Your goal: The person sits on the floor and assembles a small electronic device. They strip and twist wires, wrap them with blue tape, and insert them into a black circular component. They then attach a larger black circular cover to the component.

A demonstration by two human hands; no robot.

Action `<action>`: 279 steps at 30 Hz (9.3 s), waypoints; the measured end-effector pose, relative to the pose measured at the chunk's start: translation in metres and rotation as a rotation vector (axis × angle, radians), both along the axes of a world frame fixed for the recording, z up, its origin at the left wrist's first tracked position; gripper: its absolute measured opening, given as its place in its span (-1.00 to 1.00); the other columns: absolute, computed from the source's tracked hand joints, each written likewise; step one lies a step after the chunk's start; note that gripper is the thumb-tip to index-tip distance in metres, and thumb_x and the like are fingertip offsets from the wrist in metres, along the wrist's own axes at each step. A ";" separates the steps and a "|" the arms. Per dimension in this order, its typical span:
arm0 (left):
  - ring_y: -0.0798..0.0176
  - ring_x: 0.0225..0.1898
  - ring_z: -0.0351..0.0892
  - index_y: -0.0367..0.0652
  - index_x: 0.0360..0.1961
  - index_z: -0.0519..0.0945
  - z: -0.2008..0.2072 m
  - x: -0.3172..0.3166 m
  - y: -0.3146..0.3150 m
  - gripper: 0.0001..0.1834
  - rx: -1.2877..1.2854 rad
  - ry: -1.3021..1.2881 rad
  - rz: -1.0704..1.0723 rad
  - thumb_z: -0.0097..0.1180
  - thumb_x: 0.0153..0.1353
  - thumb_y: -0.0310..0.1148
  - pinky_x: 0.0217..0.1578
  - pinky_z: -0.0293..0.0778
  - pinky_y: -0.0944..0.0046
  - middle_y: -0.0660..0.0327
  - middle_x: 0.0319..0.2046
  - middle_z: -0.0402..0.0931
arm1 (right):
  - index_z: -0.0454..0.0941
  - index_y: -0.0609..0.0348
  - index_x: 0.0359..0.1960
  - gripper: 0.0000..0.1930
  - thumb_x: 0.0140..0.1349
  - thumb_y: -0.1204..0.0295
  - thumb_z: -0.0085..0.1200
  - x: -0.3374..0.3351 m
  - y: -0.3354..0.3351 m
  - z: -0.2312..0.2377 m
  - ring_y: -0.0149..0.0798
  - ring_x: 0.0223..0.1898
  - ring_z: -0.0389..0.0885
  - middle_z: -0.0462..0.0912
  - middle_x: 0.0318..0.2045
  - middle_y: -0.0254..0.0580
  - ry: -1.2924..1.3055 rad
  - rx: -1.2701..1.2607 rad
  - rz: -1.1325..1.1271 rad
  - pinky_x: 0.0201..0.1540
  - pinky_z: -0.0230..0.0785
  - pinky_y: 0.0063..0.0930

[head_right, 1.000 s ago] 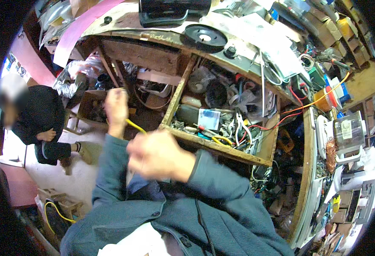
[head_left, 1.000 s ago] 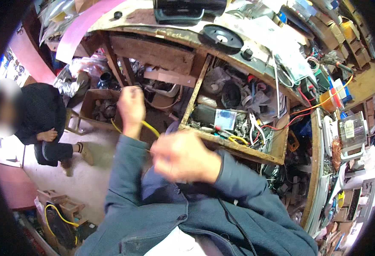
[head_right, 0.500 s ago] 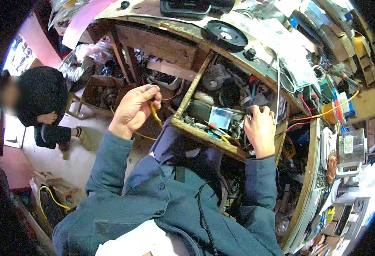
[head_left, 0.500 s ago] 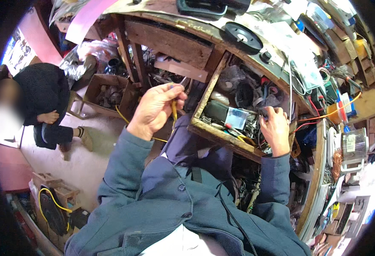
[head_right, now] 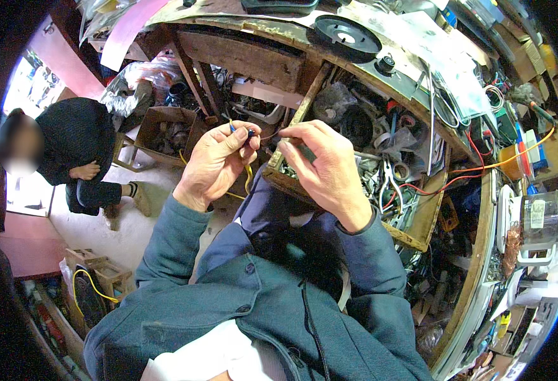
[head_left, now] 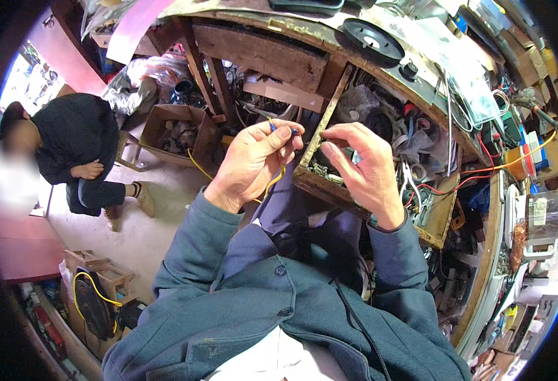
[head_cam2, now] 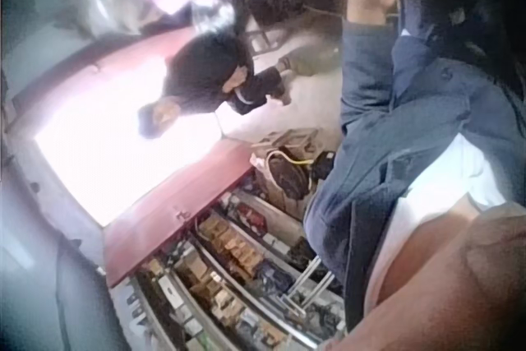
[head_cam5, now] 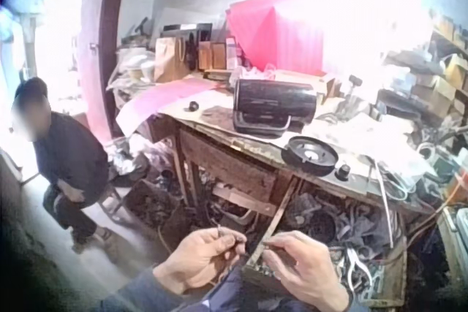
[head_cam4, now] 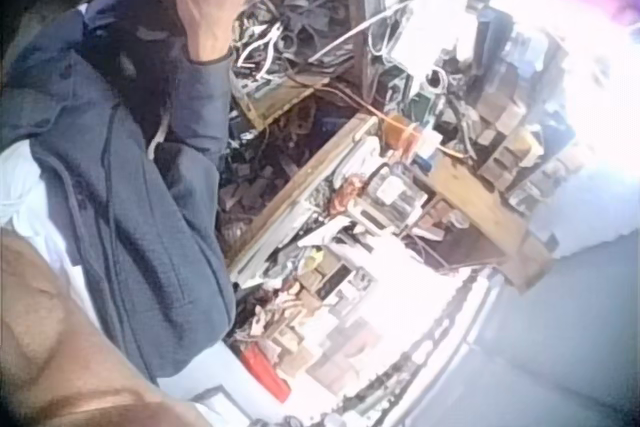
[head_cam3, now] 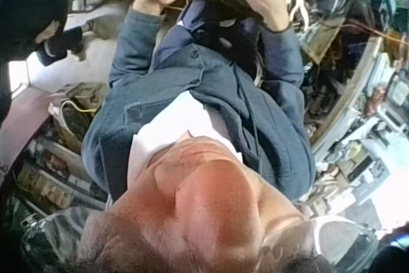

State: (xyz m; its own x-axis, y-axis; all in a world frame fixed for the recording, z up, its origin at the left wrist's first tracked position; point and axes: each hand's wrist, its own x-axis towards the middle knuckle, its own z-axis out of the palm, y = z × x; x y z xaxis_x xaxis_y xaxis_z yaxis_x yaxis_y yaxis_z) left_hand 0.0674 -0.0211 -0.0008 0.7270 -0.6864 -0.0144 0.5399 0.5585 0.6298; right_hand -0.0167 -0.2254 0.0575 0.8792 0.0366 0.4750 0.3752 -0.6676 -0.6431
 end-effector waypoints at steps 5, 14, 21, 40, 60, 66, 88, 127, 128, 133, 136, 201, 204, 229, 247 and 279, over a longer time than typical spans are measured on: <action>0.41 -0.29 0.59 -0.25 -0.07 0.62 0.005 -0.010 -0.003 -0.85 0.121 0.020 0.025 0.22 0.41 -0.42 -0.26 0.47 0.41 0.25 -0.30 0.64 | 0.70 0.22 -0.18 -0.82 0.20 0.46 0.34 0.011 0.013 -0.005 -0.07 -0.28 0.71 0.70 -0.32 -0.08 -0.105 0.081 0.101 -0.20 0.55 -0.31; 0.40 -0.27 0.62 -0.20 -0.08 0.66 0.009 -0.006 -0.024 -0.87 0.044 -0.137 0.113 0.22 0.38 -0.54 -0.25 0.54 0.42 0.23 -0.22 0.67 | 0.74 0.24 -0.21 -0.82 0.19 0.45 0.42 0.015 0.006 -0.013 -0.50 -0.33 0.56 0.68 -0.35 -0.31 0.155 0.563 0.055 -0.26 0.43 -0.58; 0.47 -0.25 0.60 -0.36 0.12 0.57 0.027 -0.015 -0.040 -0.69 0.203 -0.211 0.266 0.21 0.37 -0.57 -0.21 0.52 0.47 0.24 -0.20 0.66 | 0.74 0.17 -0.30 -0.85 0.10 0.57 0.43 0.016 0.003 -0.006 -0.40 -0.41 0.56 0.68 -0.40 -0.28 -0.224 0.268 -0.066 -0.35 0.41 -0.53; 0.37 -0.34 0.68 -0.38 0.06 0.64 0.025 -0.018 -0.020 -0.72 0.264 -0.253 0.095 0.24 0.38 -0.49 -0.28 0.61 0.39 0.16 -0.26 0.71 | 0.57 0.21 -0.27 -0.78 0.05 0.56 0.34 0.012 -0.003 0.006 -0.06 -0.28 0.64 0.59 -0.26 -0.14 -0.346 -0.349 0.109 -0.27 0.55 -0.29; 0.33 -0.22 0.74 -0.42 0.16 0.57 0.000 -0.041 -0.026 -0.69 0.172 -0.214 0.205 0.13 0.46 -0.50 -0.18 0.68 0.38 0.14 -0.14 0.72 | 0.54 0.20 -0.24 -0.81 0.11 0.49 0.24 0.015 -0.001 -0.021 -0.06 -0.27 0.59 0.58 -0.27 -0.11 -0.346 -0.415 0.116 -0.22 0.46 -0.23; 0.20 -0.14 0.73 -0.42 0.16 0.54 0.007 -0.040 -0.026 -0.66 0.069 -0.169 0.300 0.16 0.39 -0.60 -0.02 0.68 0.25 -0.08 0.00 0.69 | 0.51 0.24 -0.12 -0.83 0.31 0.61 0.21 0.001 0.012 -0.028 -0.40 -0.30 0.60 0.59 -0.31 -0.25 -0.013 0.420 0.020 -0.19 0.46 -0.55; 0.33 0.00 0.72 -0.32 0.17 0.63 0.014 -0.035 -0.014 -0.59 0.492 -0.820 0.430 0.24 0.29 -0.66 0.05 0.60 0.35 0.09 -0.01 0.75 | 0.67 0.27 -0.27 -0.90 0.37 0.48 0.23 0.002 0.007 -0.020 -0.57 -0.50 0.57 0.67 -0.45 -0.38 0.495 0.858 0.199 -0.43 0.45 -0.65; 0.25 -0.11 0.70 -0.38 -0.21 0.73 -0.005 -0.029 -0.016 -0.86 0.281 -0.387 0.399 0.27 0.21 -0.72 -0.02 0.60 0.29 0.04 -0.13 0.74 | 0.61 0.26 -0.13 -0.87 0.39 0.46 0.21 0.000 0.026 -0.052 -0.50 -0.49 0.57 0.70 -0.35 -0.25 0.521 1.364 0.271 -0.40 0.49 -0.59; 0.23 -0.08 0.69 -0.37 -0.22 0.73 -0.007 -0.027 -0.018 -0.85 0.262 -0.404 0.429 0.27 0.20 -0.73 0.00 0.59 0.28 0.03 -0.11 0.73 | 0.61 0.25 -0.11 -0.87 0.39 0.48 0.21 0.001 0.024 -0.048 -0.52 -0.47 0.56 0.69 -0.34 -0.28 0.507 1.265 0.260 -0.39 0.48 -0.61; 0.10 0.01 0.69 -0.31 -0.21 0.75 0.018 -0.022 -0.032 -0.83 0.035 -0.287 0.351 0.31 0.17 -0.71 0.11 0.61 0.14 -0.04 0.10 0.64 | 0.63 0.22 0.07 -0.72 0.34 0.54 0.27 0.007 0.018 -0.033 -0.63 -0.33 0.54 0.68 -0.26 -0.45 0.402 1.069 0.326 -0.35 0.40 -0.69; 0.09 0.12 0.63 -0.27 -0.19 0.77 0.035 -0.014 -0.040 -0.84 0.021 -0.257 0.274 0.35 0.18 -0.63 0.19 0.55 0.11 -0.06 0.16 0.61 | 0.69 0.26 -0.01 -0.75 0.30 0.54 0.33 0.011 0.009 -0.007 -0.53 -0.18 0.64 0.72 -0.17 -0.36 0.348 0.992 0.323 -0.11 0.52 -0.60; 0.33 -0.13 0.69 -0.30 0.19 0.56 0.044 0.032 -0.094 -0.49 0.265 -0.482 0.335 0.32 0.19 -0.67 -0.07 0.64 0.34 0.18 -0.07 0.66 | 0.67 0.29 -0.05 -0.82 0.44 0.45 0.17 0.039 -0.075 -0.016 -0.52 -0.39 0.50 0.61 -0.41 -0.39 -0.061 1.004 -0.011 -0.26 0.36 -0.62; 0.35 -0.17 0.70 -0.33 0.20 0.55 0.043 0.027 -0.085 -0.50 0.266 -0.390 0.333 0.31 0.21 -0.67 -0.11 0.67 0.37 0.13 -0.07 0.67 | 0.69 0.27 -0.03 -0.83 0.43 0.50 0.17 0.041 -0.062 -0.018 -0.52 -0.34 0.55 0.66 -0.37 -0.37 0.000 0.998 0.067 -0.24 0.39 -0.62; 0.37 -0.34 0.56 -0.20 0.17 0.58 0.002 -0.006 -0.096 -0.58 0.751 -1.004 0.792 0.28 0.28 -0.47 -0.31 0.52 0.35 0.14 -0.15 0.59 | 0.53 0.21 0.06 -0.81 0.54 0.42 0.01 0.062 -0.095 0.055 -0.51 -0.55 0.45 0.59 -0.40 -0.29 -0.124 0.947 -0.127 -0.56 0.33 -0.62; 0.25 -0.14 0.69 -0.38 0.33 0.36 -0.003 0.000 -0.095 -0.45 0.273 -0.277 0.393 0.17 0.33 -0.64 -0.10 0.67 0.30 0.09 -0.02 0.56 | 0.65 0.23 -0.12 -0.85 0.35 0.46 0.27 0.047 -0.107 0.003 -0.68 -0.60 0.26 0.62 -0.41 -0.39 0.171 0.959 -0.122 -0.59 0.03 -0.74; 0.27 -0.20 0.70 -0.30 0.31 0.45 -0.005 0.009 -0.092 -0.54 0.293 -0.193 0.303 0.15 0.41 -0.49 -0.14 0.68 0.28 0.20 -0.08 0.57 | 0.67 0.18 -0.09 -0.75 0.19 0.53 0.35 0.044 -0.081 -0.012 -0.67 -0.54 0.41 0.68 -0.42 -0.45 0.433 0.821 -0.107 -0.53 0.15 -0.70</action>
State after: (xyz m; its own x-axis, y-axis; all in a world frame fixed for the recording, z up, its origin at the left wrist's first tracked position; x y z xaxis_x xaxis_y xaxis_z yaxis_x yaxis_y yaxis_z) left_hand 0.0768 -0.1131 -0.0063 0.9026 -0.4300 -0.0208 0.2371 0.4561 0.8578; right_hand 0.0272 -0.3068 0.0451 0.9649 -0.2573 -0.0535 -0.0444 0.0409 -0.9982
